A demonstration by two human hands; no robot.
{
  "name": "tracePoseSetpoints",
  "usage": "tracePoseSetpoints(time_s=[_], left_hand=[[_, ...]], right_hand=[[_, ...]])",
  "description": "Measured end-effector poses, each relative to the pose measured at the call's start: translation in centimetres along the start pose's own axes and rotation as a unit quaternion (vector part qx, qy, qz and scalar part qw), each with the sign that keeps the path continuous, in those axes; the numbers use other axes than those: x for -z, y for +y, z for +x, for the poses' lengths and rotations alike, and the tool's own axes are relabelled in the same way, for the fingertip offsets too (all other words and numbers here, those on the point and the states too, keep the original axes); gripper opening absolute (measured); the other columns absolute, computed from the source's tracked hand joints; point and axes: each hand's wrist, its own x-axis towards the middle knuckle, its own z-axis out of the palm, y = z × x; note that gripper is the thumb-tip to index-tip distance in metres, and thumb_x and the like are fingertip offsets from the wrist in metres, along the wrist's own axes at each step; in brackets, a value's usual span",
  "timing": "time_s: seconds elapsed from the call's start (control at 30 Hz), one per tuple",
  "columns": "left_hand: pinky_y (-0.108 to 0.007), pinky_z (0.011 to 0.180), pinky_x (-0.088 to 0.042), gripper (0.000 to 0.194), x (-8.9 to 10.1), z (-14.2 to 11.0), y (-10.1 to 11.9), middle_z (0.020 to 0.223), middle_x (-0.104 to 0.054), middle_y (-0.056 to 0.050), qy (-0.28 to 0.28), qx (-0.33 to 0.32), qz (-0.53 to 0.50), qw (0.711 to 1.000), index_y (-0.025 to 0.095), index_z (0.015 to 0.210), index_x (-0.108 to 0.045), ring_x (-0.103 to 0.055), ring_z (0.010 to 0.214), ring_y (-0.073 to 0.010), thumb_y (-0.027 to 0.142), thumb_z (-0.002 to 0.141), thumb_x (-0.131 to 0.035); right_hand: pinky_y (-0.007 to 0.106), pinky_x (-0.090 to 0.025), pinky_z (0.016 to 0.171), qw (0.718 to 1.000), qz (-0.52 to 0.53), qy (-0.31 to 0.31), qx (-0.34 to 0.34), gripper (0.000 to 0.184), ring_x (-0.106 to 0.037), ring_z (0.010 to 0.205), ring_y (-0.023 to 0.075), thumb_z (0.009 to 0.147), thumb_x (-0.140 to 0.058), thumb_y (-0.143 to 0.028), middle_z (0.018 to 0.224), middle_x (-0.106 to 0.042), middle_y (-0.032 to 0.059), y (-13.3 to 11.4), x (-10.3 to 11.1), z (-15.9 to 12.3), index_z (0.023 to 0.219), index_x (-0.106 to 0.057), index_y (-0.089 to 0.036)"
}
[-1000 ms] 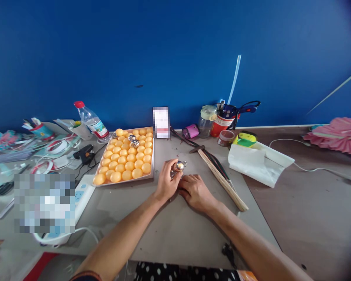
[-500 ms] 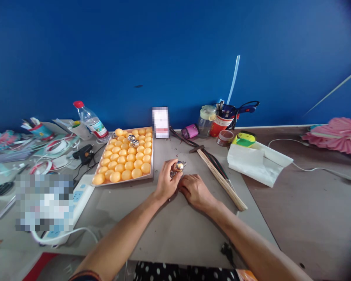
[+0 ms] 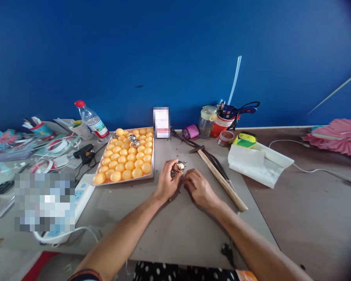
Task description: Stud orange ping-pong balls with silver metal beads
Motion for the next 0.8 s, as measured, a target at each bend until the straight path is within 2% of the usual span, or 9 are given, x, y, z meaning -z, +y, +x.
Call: tracePoseSetpoints(time_s=[0.07, 0.17, 0.3, 0.37, 0.43, 0.6, 0.8], left_hand=[[-0.033, 0.085, -0.048, 0.036, 0.0, 0.0, 0.0, 0.107, -0.055, -0.009, 0.000, -0.001, -0.001, 1.000, 0.018, 0.118, -0.048, -0.055, 0.099, -0.0190, 0.026, 0.084, -0.055], [-0.033, 0.085, -0.048, 0.036, 0.0, 0.0, 0.0, 0.108, -0.055, -0.009, -0.004, 0.005, -0.004, 1.000, 0.018, 0.118, -0.048, -0.055, 0.101, -0.0195, 0.026, 0.083, -0.056], [-0.032, 0.083, -0.048, 0.035, -0.1, 0.0, 0.1, 0.109, -0.055, -0.009, -0.006, 0.005, -0.008, 1.000, 0.018, 0.117, -0.048, -0.055, 0.099, -0.0191, 0.025, 0.083, -0.056], [-0.032, 0.082, -0.049, 0.035, 0.0, -0.1, 0.1, 0.108, -0.055, -0.009, -0.006, 0.000, -0.012, 1.000, 0.018, 0.117, -0.048, -0.055, 0.098, -0.0187, 0.024, 0.083, -0.056], [-0.032, 0.081, -0.049, 0.036, 0.0, -0.1, 0.1, 0.108, -0.054, -0.009, -0.008, -0.004, -0.017, 1.000, 0.018, 0.118, -0.048, -0.056, 0.097, -0.0186, 0.025, 0.083, -0.056], [-0.034, 0.085, -0.048, 0.036, -0.1, -0.1, 0.1, 0.111, -0.054, -0.010, -0.027, -0.015, -0.021, 0.999, 0.018, 0.118, -0.048, -0.055, 0.101, -0.0198, 0.023, 0.083, -0.055], [-0.038, 0.090, -0.046, 0.039, 0.0, -0.1, 0.5, 0.110, -0.057, -0.009, -0.044, -0.037, 0.000, 0.998, 0.020, 0.117, -0.049, -0.054, 0.102, -0.0200, 0.012, 0.079, -0.055]], right_hand=[[0.027, -0.041, 0.061, 0.992, 0.092, 0.022, -0.078, 0.012, -0.055, 0.062, 0.0150, 0.081, -0.047, -0.020, 0.066, -0.057, 0.0011, 0.1, 0.1, 0.1, 0.071, -0.054, -0.020], [0.024, -0.034, 0.046, 0.955, 0.221, 0.066, -0.185, 0.010, -0.043, 0.044, 0.0104, 0.079, -0.052, -0.027, 0.051, -0.049, -0.0051, 0.4, 0.2, 0.4, 0.072, -0.054, -0.020], [0.022, -0.033, 0.047, 0.891, 0.379, 0.129, -0.212, 0.019, -0.040, 0.045, 0.0074, 0.072, -0.064, -0.036, 0.051, -0.048, -0.0058, 0.7, 0.4, 0.9, 0.070, -0.057, -0.019], [0.022, -0.036, 0.049, 0.859, 0.441, 0.115, -0.232, 0.022, -0.044, 0.048, 0.0075, 0.066, -0.070, -0.036, 0.054, -0.052, -0.0046, 0.5, 0.6, 1.1, 0.073, -0.060, -0.017], [0.023, -0.037, 0.051, 0.839, 0.477, 0.088, -0.247, 0.028, -0.048, 0.051, 0.0084, 0.061, -0.074, -0.035, 0.060, -0.058, -0.0023, 0.1, 0.8, 1.1, 0.079, -0.063, -0.016], [0.022, -0.037, 0.050, 0.829, 0.505, 0.076, -0.229, 0.028, -0.050, 0.050, 0.0083, 0.061, -0.076, -0.032, 0.062, -0.061, -0.0023, -0.3, 1.0, 1.0, 0.080, -0.060, -0.019], [0.021, -0.034, 0.052, 0.858, 0.466, 0.075, -0.203, 0.020, -0.045, 0.051, 0.0068, 0.064, -0.074, -0.032, 0.059, -0.055, -0.0040, 0.1, 0.7, 0.9, 0.070, -0.061, -0.018]])
